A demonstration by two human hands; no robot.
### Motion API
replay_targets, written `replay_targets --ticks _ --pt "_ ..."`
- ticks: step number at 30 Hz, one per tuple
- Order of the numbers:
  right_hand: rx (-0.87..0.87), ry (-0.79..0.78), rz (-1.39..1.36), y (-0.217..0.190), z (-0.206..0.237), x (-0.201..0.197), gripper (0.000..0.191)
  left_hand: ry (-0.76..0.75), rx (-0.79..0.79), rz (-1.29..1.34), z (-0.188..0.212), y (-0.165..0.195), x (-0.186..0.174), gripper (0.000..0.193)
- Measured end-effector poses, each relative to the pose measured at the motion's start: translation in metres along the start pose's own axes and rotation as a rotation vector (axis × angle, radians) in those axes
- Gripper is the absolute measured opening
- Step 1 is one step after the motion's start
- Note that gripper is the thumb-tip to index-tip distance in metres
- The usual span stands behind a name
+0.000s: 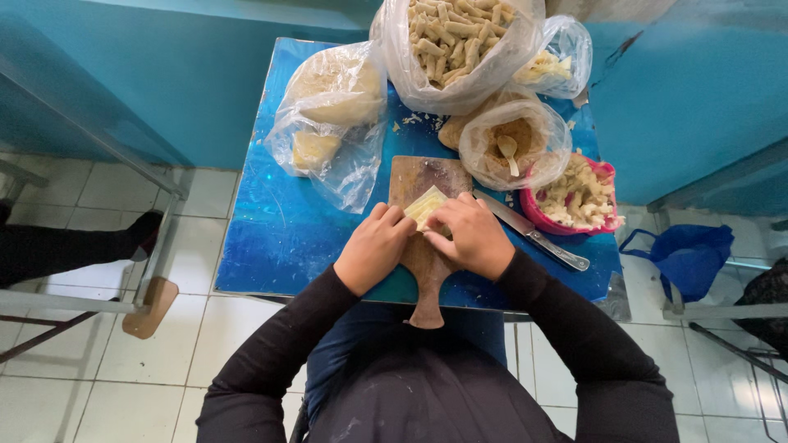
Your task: The person sits at a blue table and assembles filled pastries. They take square dough wrappers, spoon brown filling from a plastic bag onto a wrapper, fold the wrapper over the filling, and place the folded pastry into a pink bowl with other finished pastries, repeating the cycle.
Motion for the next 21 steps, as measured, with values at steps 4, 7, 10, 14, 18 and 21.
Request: replay_targets --ticks 4,7,10,14,18,21 --pt "0.011 -0.01 -0.013 0.004 0.003 0.003 0.011 0.025 0.031 -0.061 0.005 0.001 -0.008 0.016" --pt "-0.001 0.002 0.009 0.007 0.003 0.006 0.009 0.073 -0.037 -0.003 0.005 0.003 -0.01 0.015" --pt "-0.009 0.013 0.019 0.009 0.002 0.009 0.008 0.142 -0.16 0.115 0.002 0.008 -0.004 0.021" --pt "0.0 0.012 0.011 0.013 0.006 0.009 0.009 0.153 -0.284 0.101 -0.003 0.011 0.011 0.026" --pt "-0.013 0.05 -0.043 0.02 0.005 0.011 0.008 0.143 -0.336 0.119 -0.003 0.009 0.018 0.016" --pt "-0.001 0.042 -0.071 0.025 0.004 0.014 0.007 0.112 -0.317 0.134 -0.002 0.008 0.015 0.022"
Point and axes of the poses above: each hand's wrist, its own z-axis away from the middle knuckle, its own x-axis out of the palm, y = z × x, the point moved 4 cm from there along -z, towards the middle knuckle, and after that the axes turned 14 degrees about -x, right-handed, at the moved point
